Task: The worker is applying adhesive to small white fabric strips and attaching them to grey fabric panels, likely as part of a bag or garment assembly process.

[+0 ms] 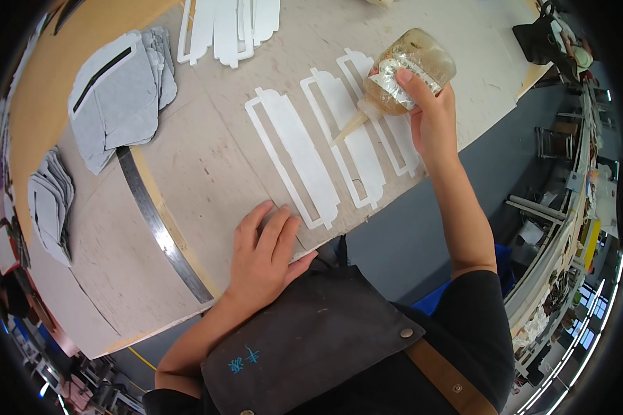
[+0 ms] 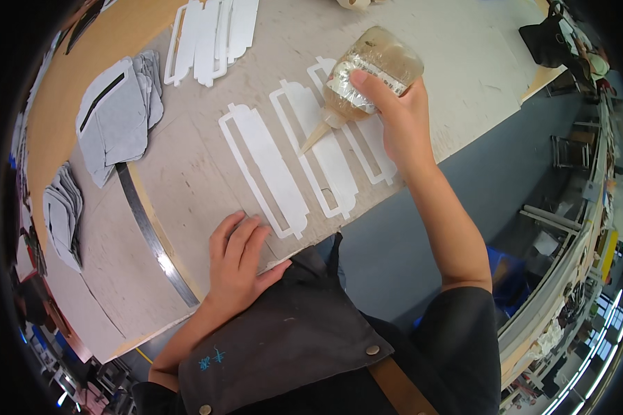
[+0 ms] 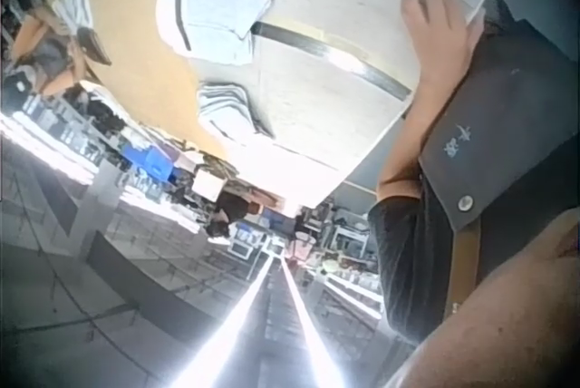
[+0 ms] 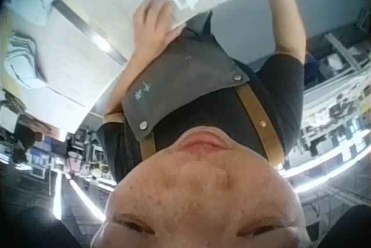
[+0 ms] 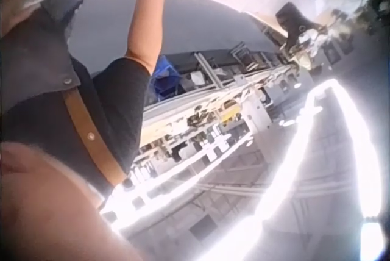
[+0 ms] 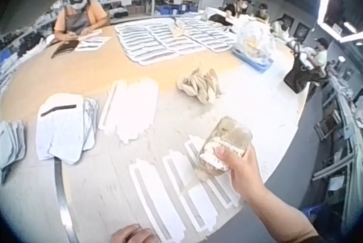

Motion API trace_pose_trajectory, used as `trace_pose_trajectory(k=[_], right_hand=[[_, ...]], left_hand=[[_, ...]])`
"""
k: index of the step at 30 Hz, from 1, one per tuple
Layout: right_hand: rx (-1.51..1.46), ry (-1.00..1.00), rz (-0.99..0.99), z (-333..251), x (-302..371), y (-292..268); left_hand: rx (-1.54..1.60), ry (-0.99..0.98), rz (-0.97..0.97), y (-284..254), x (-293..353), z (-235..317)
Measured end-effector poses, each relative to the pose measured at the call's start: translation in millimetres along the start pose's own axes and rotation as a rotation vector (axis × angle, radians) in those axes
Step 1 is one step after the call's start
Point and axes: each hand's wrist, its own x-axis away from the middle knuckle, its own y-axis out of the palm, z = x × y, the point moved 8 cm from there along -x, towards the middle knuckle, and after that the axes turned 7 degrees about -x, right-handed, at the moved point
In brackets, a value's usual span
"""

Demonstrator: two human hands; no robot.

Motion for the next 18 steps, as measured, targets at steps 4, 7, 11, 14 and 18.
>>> trace_pose_trajectory(k=[4, 7, 11, 14, 18], right_hand=[[0.021, 0.025, -0.014, -3.4, 16.1, -3.4], [0.072, 0.059, -0.036, -1.0, 27.9, -7.9], [0.068, 0.086, -0.011, -1.6, 42.5, -17.7], [0.070, 0.107, 0.000, -2.1, 53.9, -21.1], [0.085, 0.117, 0.037, -2.3, 64.8, -28.3]], left_hand=[[0.013, -0.001, 0.011, -0.9, -1.2, 0.0], [0.005, -0.005, 0.017, -1.1, -1.2, 0.1], [-0.013, 0.001, 0.018, -1.3, -1.8, 0.7], [-0.015, 0.010, 0.030, -1.7, -1.6, 1.0], [-0.023, 0.006, 0.029, -2.6, -1.9, 1.2]])
